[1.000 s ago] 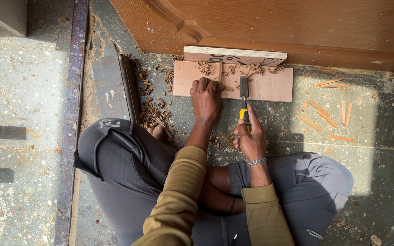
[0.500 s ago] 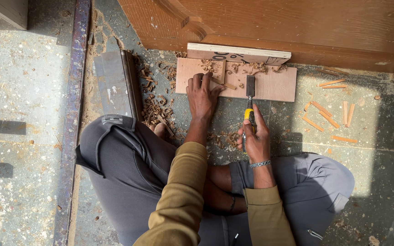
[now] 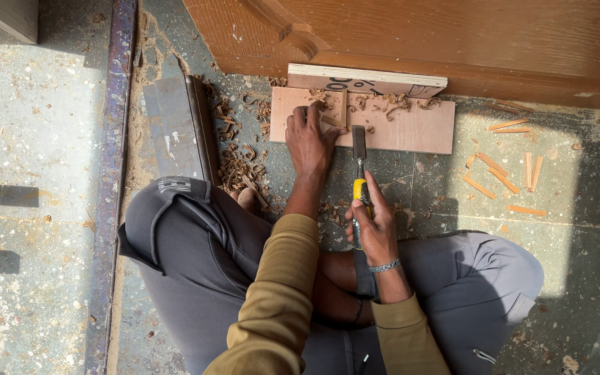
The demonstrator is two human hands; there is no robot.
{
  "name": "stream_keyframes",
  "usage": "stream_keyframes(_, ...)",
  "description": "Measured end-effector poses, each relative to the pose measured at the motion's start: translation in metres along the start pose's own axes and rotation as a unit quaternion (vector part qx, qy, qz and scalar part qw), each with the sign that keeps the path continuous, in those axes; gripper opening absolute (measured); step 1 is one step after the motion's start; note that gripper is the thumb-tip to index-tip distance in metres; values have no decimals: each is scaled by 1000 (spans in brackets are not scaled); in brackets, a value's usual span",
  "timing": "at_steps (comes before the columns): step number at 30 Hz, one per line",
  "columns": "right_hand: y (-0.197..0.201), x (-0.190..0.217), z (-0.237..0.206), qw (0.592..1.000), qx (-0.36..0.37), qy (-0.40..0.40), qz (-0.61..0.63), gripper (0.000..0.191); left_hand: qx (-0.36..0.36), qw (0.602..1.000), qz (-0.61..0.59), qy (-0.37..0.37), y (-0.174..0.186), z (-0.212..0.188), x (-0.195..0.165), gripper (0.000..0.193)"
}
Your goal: The person carves a piece of wood using a chisel and a hammer, while sitting on the floor.
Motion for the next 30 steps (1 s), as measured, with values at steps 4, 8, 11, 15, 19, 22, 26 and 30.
stream_keyframes(4,-9,-4,4,1000,5,6,8,66,15,1000,4,-1,4,4,-2,75)
stream_keyframes(8,-10,-5,8,1000,2,13,11,67,49,999,16,-1,2,5,-1,76)
stream_keyframes(11,-5,-5,10,998,-8,8,67,67,-12,997,-47,-60,-2,1,-6,66)
stream_keyframes(15,7,-3,13,996,-32,11,87,66,-115,980,-102,-127,-11,20,-12,22)
stream_keyframes(19,18,-1,15,990,-38,1,134,65,-71,915,-397,18,-12,45,5,19)
stream_keyframes(22,22,1,14,988,-39,1,146,64,-3,868,-489,85,-11,47,4,22)
stream_keyframes(26,25,2,13,989,-40,-3,145,62,31,897,-428,104,0,41,-7,23)
stream_keyframes(30,29,2,15,987,-32,4,157,63,-11,953,-301,22,14,43,-18,17)
Point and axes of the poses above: each hand's wrist, its own z-axis towards the middle knuckle, its own y-axis out of the back of the hand, x = y × z, the point moved 4 cm from there along z, towards the middle knuckle, and after that the axes turned 1 degree about -y, right-handed, at the moved point
